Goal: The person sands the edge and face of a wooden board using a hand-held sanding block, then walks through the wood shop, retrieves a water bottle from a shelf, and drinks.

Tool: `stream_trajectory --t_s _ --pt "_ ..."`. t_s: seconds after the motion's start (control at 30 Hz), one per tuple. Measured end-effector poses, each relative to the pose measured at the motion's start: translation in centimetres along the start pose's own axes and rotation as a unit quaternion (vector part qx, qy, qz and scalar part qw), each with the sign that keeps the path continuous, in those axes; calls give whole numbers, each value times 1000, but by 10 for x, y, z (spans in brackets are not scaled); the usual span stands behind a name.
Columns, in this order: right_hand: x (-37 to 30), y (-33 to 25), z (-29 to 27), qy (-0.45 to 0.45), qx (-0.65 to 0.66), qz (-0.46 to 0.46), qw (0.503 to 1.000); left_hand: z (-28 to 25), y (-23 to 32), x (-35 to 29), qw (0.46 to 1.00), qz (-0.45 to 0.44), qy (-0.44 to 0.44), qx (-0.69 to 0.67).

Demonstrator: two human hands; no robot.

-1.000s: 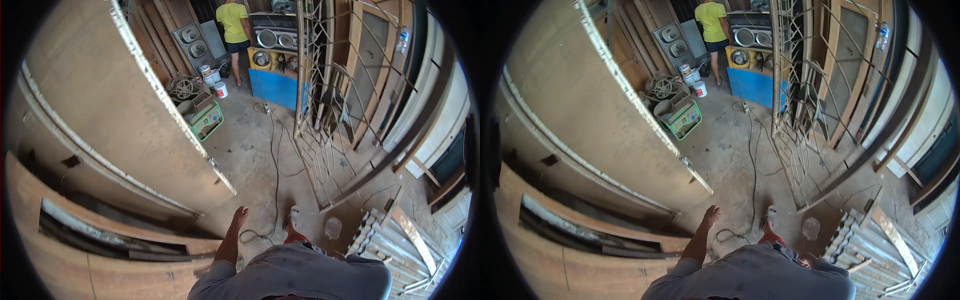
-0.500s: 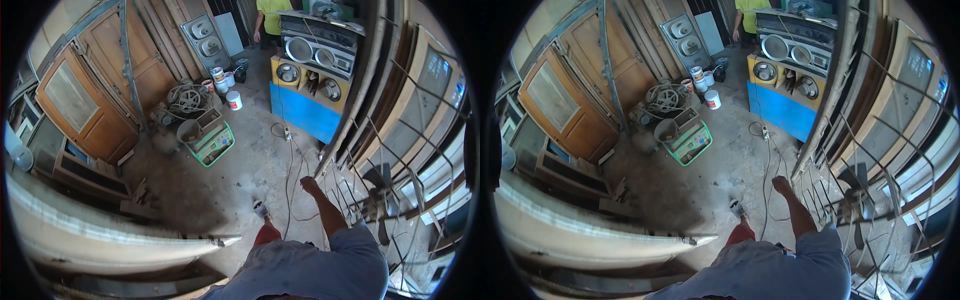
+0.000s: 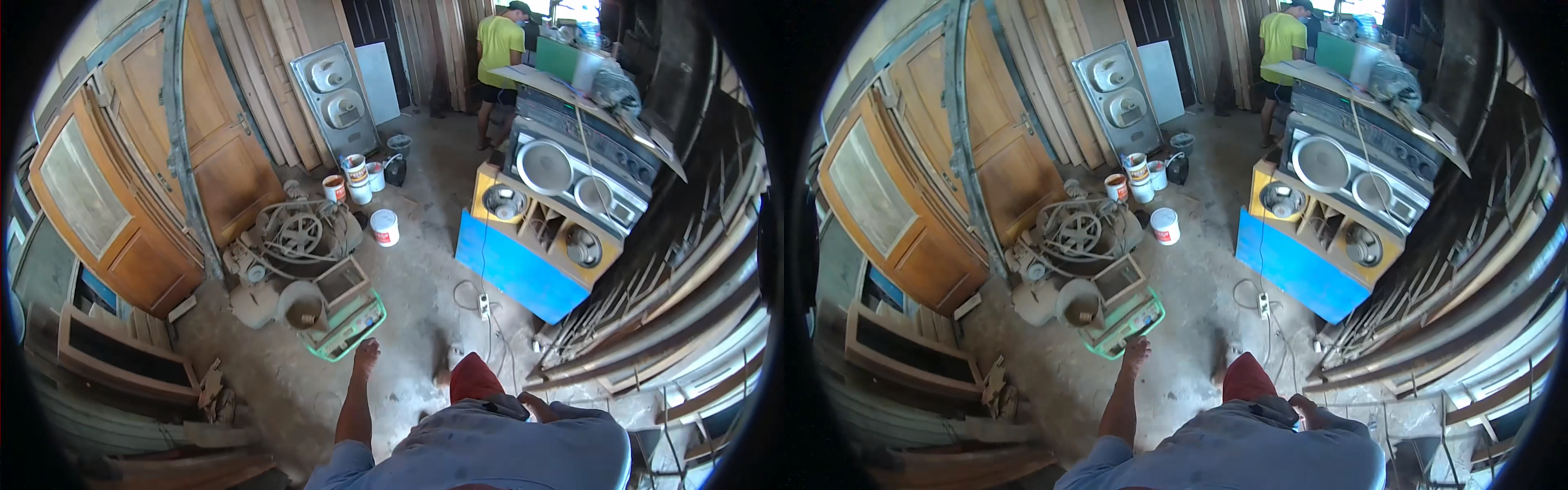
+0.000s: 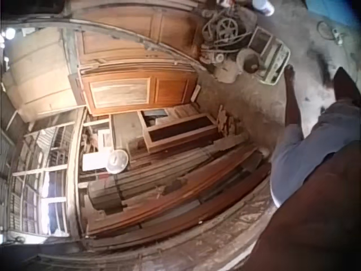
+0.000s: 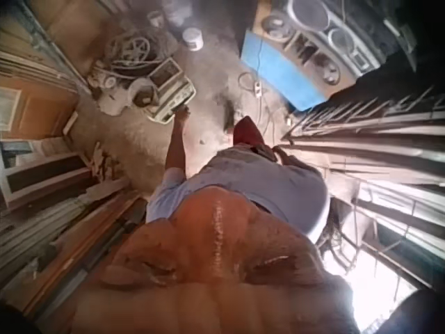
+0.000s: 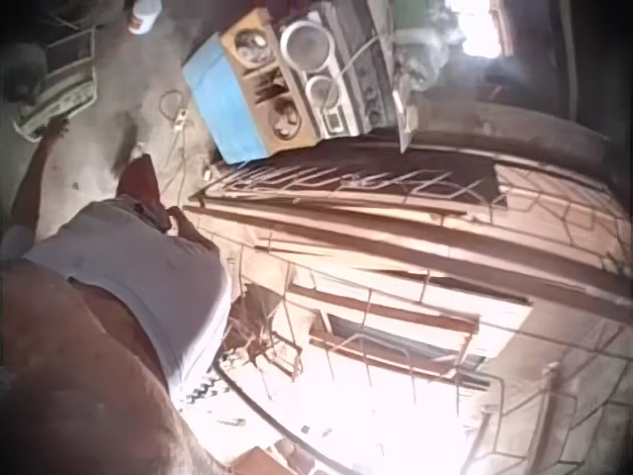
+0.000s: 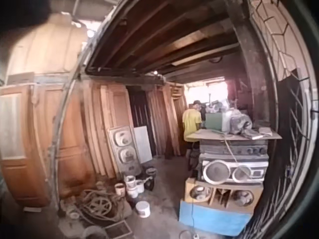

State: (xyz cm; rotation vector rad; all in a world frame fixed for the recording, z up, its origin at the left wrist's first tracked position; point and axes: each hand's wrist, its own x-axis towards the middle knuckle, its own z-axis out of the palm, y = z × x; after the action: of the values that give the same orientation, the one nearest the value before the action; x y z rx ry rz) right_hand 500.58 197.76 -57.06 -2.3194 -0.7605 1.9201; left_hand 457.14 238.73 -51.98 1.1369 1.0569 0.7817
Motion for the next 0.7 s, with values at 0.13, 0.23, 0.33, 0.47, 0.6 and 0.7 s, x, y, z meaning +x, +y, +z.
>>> stream_trajectory --t_s 0.13,0.23,0.33,0.47,0.6,0.7 --pt "109 -68 -65 9 117 -81 990 -15 25 86 982 -98 39 -159" --pt "183 -171 -128 67 -194 -185 961 -37 -19 66 950 -303 53 -48" --pt "187 -308 -183 144 -384 -307 858 -32 21 80 913 -396 -3 100" --pt "159 -449 -263 154 -429 -371 809 -15 84 164 899 -393 -61 181" --pt "192 -564 -338 179 -383 -434 795 2 137 285 898 -372 -95 215" --pt "224 -648 -385 166 -372 -409 817 2 158 369 889 -369 -121 243"
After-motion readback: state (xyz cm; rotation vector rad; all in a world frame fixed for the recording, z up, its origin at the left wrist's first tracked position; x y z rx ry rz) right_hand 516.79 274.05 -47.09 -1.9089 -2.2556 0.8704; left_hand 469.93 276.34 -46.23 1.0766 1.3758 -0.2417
